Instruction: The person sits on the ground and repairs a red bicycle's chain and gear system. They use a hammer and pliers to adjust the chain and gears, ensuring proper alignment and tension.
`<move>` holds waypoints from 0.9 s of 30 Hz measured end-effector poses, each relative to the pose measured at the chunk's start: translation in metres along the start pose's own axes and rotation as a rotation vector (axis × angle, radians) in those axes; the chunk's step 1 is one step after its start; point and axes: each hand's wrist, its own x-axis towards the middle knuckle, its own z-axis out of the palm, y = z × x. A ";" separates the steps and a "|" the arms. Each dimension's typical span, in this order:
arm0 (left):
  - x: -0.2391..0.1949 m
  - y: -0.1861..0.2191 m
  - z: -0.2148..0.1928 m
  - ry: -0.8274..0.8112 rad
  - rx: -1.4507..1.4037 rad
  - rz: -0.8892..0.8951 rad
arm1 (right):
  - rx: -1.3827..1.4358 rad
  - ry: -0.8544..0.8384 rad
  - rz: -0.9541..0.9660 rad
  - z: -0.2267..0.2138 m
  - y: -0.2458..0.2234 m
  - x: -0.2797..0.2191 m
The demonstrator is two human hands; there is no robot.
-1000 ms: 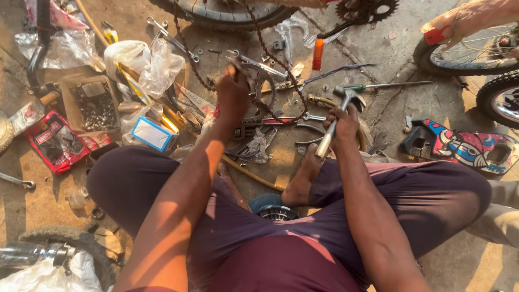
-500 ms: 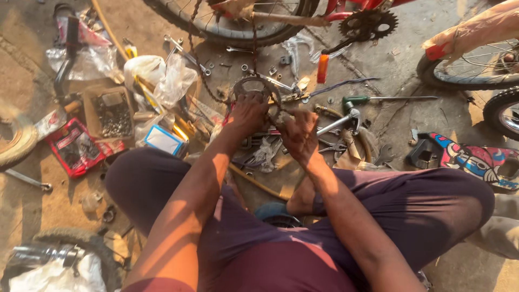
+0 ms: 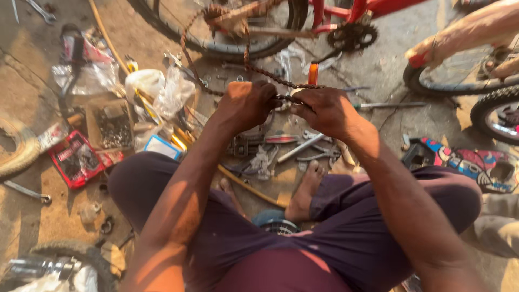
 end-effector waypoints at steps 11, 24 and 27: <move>0.012 0.010 0.017 0.263 -0.014 -0.290 | 0.188 0.450 0.251 0.030 0.001 0.017; 0.040 0.026 -0.009 0.276 -0.172 -0.266 | 0.783 0.222 0.394 0.023 0.058 0.043; 0.035 0.023 -0.022 0.073 -0.310 -0.365 | 0.716 0.073 0.378 0.026 0.057 0.039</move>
